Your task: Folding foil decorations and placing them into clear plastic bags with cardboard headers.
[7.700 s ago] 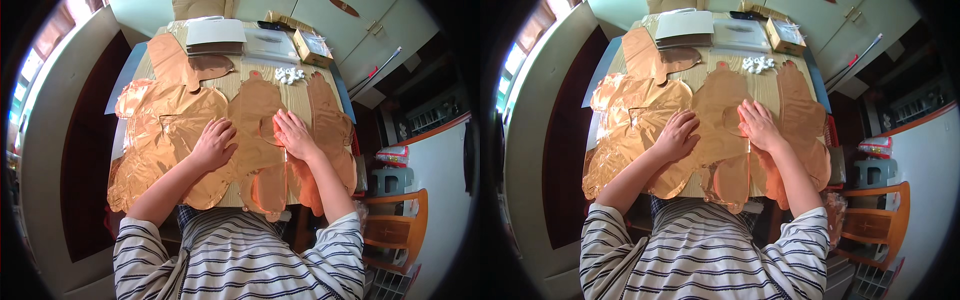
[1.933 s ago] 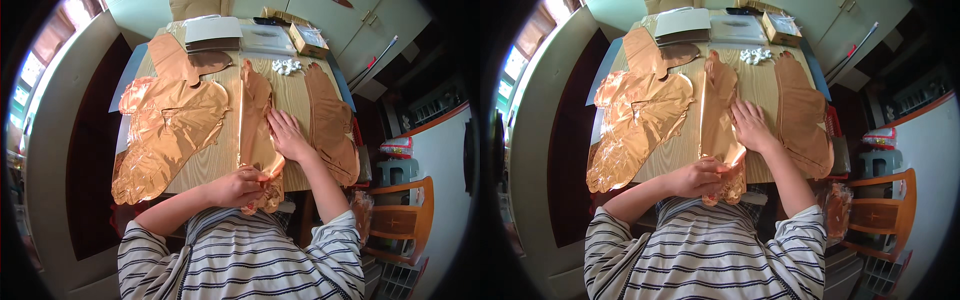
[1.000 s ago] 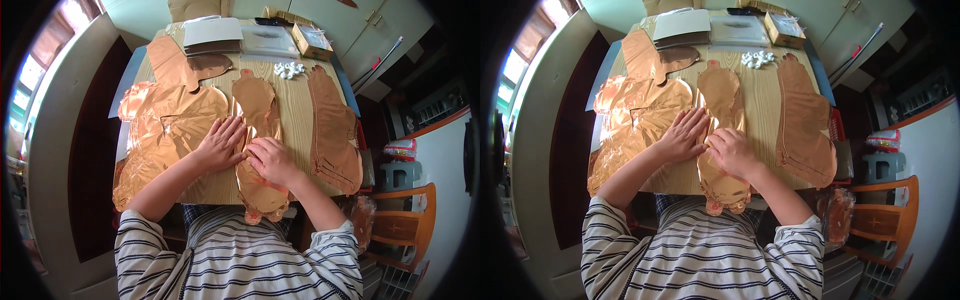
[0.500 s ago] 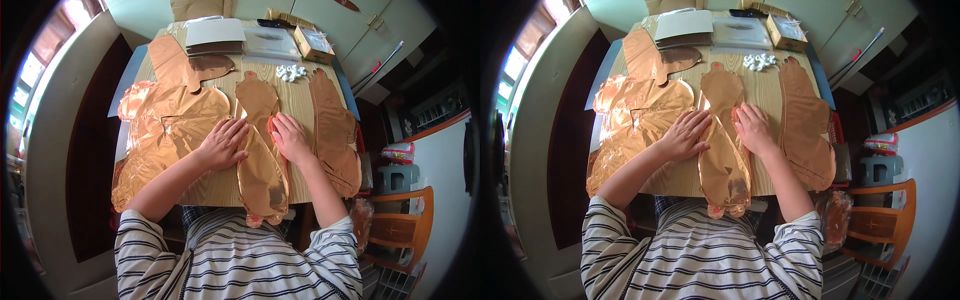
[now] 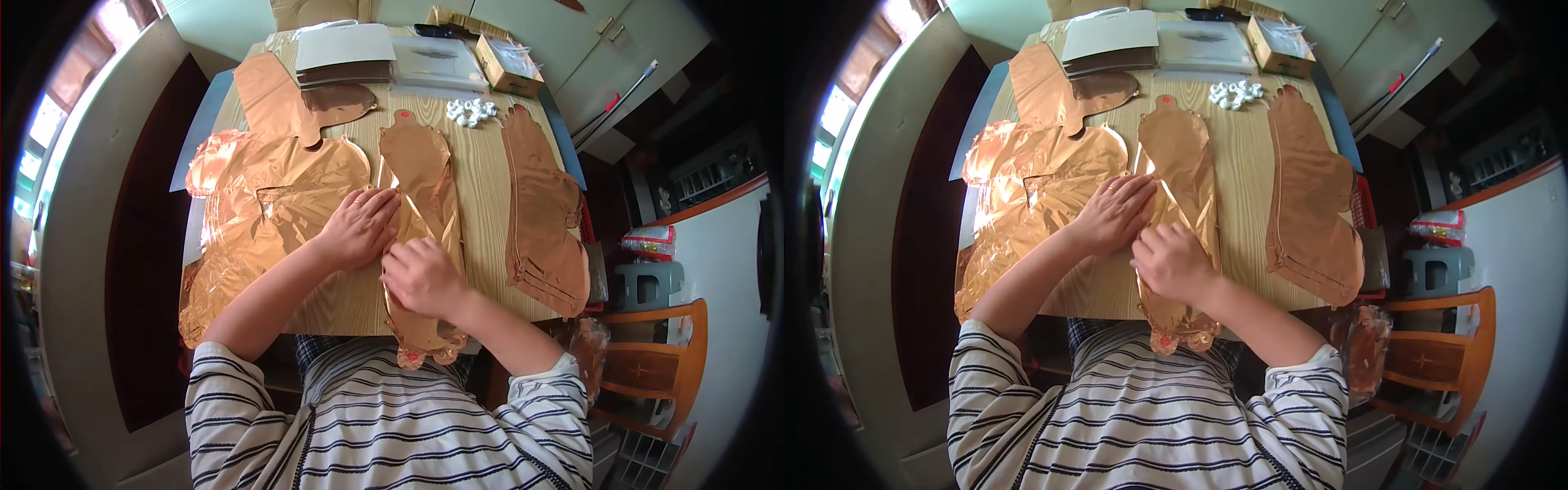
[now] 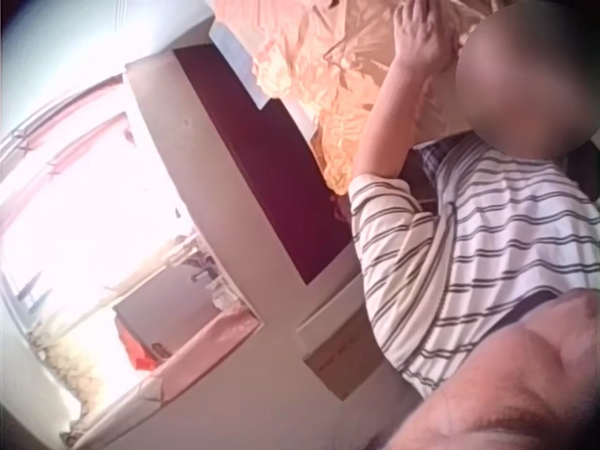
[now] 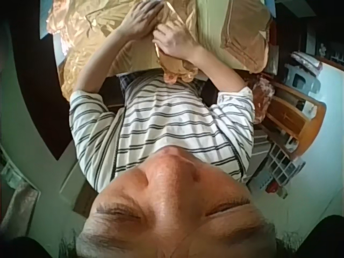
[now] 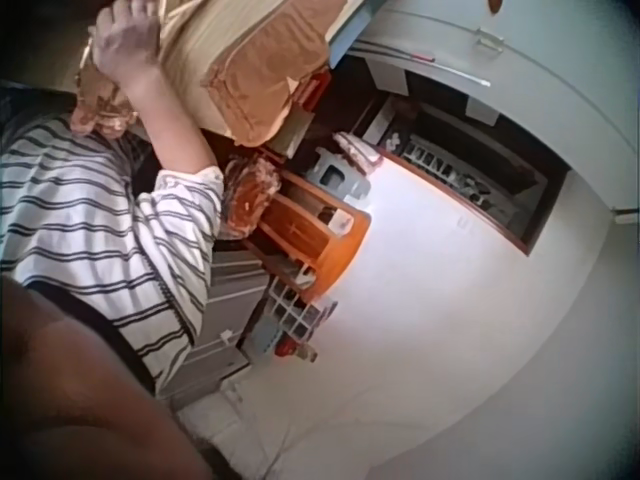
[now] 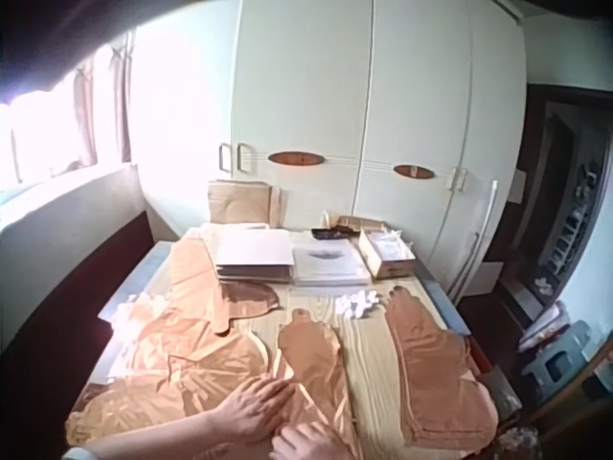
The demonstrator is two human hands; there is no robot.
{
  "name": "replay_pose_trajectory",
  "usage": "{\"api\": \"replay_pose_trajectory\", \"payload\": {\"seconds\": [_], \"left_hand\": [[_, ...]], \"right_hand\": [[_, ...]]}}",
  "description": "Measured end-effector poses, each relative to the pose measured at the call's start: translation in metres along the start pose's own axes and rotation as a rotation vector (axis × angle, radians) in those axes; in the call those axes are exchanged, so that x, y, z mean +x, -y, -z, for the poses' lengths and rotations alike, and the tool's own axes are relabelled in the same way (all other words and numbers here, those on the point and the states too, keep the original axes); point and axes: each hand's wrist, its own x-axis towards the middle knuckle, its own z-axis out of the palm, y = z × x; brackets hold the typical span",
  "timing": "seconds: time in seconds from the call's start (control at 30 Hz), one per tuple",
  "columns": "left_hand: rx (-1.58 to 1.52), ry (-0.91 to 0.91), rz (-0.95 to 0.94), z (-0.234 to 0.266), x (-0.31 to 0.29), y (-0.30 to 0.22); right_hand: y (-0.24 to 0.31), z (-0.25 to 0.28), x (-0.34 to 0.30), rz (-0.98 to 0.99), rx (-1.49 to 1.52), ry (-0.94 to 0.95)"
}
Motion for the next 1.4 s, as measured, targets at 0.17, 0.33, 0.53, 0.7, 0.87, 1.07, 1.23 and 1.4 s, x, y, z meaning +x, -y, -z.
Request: {"api": "replay_pose_trajectory", "payload": {"seconds": [0.17, 0.33, 0.53, 0.7, 0.87, 1.07, 1.23, 1.4], "left_hand": [[0.124, 0.025, -0.016, -0.004, 0.018, 0.023], [0.072, 0.104, 0.082, -0.009, 0.060, 0.057], [0.068, 0.040, 0.092, -0.021, 0.068, 0.069], [0.056, -0.070, 0.127, -0.023, 0.063, 0.063], [-0.045, -0.290, 0.139, 0.002, 0.088, 0.102], [0.272, -0.350, 0.276, 0.053, 0.136, 0.234], [0.483, -0.100, 0.271, 0.047, 0.159, 0.292], [0.547, 0.042, 0.176, 0.044, 0.168, 0.292]], "right_hand": [[0.024, -0.014, -0.015, 0.053, -0.112, 0.047], [0.047, -0.015, -0.031, -0.027, -0.135, 0.101], [0.051, -0.005, -0.035, -0.136, 0.050, 0.106], [-0.001, 0.014, -0.022, -0.180, 0.166, -0.036], [-0.055, -0.013, -0.028, -0.352, 0.014, 0.078], [-0.050, -0.020, -0.027, -0.340, 0.005, 0.086], [-0.050, -0.017, -0.026, -0.340, 0.007, 0.084], [-0.054, -0.016, -0.026, -0.348, 0.012, 0.075]]}}
